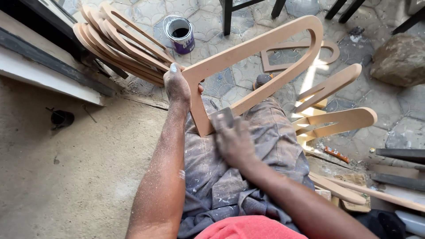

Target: Sanding curved wooden furniture frame components using sandpaper and an electric orbital sander.

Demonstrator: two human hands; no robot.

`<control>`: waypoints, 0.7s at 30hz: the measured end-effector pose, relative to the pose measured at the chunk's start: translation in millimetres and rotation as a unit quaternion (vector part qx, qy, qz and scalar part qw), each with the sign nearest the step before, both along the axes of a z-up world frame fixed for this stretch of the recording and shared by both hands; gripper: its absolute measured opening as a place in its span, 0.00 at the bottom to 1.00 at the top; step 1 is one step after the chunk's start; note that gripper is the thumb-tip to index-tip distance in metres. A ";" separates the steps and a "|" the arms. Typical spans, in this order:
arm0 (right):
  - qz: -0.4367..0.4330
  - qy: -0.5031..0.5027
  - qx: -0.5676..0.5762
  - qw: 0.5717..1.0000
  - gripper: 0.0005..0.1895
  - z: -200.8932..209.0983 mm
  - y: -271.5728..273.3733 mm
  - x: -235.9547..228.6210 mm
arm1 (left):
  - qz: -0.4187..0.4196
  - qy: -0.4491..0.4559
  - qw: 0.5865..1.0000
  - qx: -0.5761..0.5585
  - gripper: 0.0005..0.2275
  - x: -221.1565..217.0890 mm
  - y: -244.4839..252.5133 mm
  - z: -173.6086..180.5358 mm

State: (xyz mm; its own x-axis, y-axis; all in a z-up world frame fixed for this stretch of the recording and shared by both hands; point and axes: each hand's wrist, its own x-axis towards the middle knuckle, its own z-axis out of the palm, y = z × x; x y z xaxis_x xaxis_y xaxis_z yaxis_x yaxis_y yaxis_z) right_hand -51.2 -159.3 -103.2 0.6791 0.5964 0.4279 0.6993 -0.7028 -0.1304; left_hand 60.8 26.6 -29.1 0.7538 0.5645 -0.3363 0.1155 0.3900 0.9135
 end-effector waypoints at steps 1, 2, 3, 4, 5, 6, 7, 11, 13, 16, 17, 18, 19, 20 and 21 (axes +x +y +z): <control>0.004 0.000 -0.002 1.000 0.14 12.8 -2.8 7.5 | 0.004 0.000 1.000 -0.002 0.11 -2.4 -2.0 2.3; 0.004 -0.020 -0.007 1.000 0.15 25.5 -2.5 13.3 | -0.005 -0.005 1.000 -0.003 0.12 -5.6 -1.8 5.3; 0.004 -0.040 -0.011 0.999 0.17 38.3 -2.3 19.3 | -0.014 -0.009 1.000 -0.003 0.12 -8.8 -1.6 8.4; 0.003 -0.040 -0.010 0.999 0.17 24.1 -17.9 31.7 | -0.015 -0.009 1.000 -0.002 0.12 -10.3 -2.5 7.0; -0.112 0.075 -0.040 0.990 0.21 9.9 -33.7 44.2 | -0.044 -0.016 0.998 0.033 0.13 -11.8 -3.5 5.6; -0.224 0.187 -0.069 0.954 0.28 -3.9 -49.7 57.3 | -0.071 -0.025 0.995 0.068 0.15 -13.4 -4.5 4.4; -0.224 0.186 -0.069 0.954 0.28 0.5 -55.9 66.1 | -0.070 -0.026 0.995 0.068 0.15 -16.9 -6.6 7.3; -0.233 0.286 -0.139 0.919 0.28 13.8 -86.8 96.3 | -0.166 -0.095 0.969 0.154 0.14 -33.9 -15.4 18.2; -0.227 0.294 -0.153 0.916 0.27 33.7 -84.8 102.5 | -0.193 -0.120 0.958 0.174 0.14 -44.8 -20.6 16.4; -0.152 0.406 -0.151 0.888 0.20 61.2 -41.4 95.9 | -0.235 -0.170 0.946 0.147 0.13 -57.2 -30.1 8.3; -0.091 0.458 -0.120 0.876 0.18 53.2 -17.9 91.1 | -0.234 -0.175 0.945 0.148 0.13 -58.0 -31.2 9.1; -0.028 0.506 -0.089 0.857 0.16 45.5 4.5 86.5 | -0.233 -0.180 0.944 0.150 0.13 -58.9 -33.4 9.9; -0.029 0.507 -0.090 0.857 0.16 63.0 1.1 83.9 | -0.232 -0.180 0.944 0.148 0.13 -62.5 -33.3 12.6; -0.034 0.539 -0.055 0.840 0.17 80.3 -0.3 81.2 | -0.225 -0.175 0.950 0.129 0.13 -65.8 -31.3 15.8; -0.039 0.570 -0.020 0.821 0.17 97.6 -1.1 78.6 | -0.217 -0.169 0.955 0.109 0.12 -69.0 -28.6 19.1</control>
State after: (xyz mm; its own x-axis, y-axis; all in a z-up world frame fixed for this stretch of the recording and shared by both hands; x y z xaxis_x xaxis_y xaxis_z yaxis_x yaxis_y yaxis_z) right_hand 27.4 -160.4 -5.6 0.6610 0.5306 -0.5305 0.0929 -0.7595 -0.6439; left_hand -8.2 -2.0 -10.0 0.9776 0.2024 0.0579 -0.0929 0.1680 0.9814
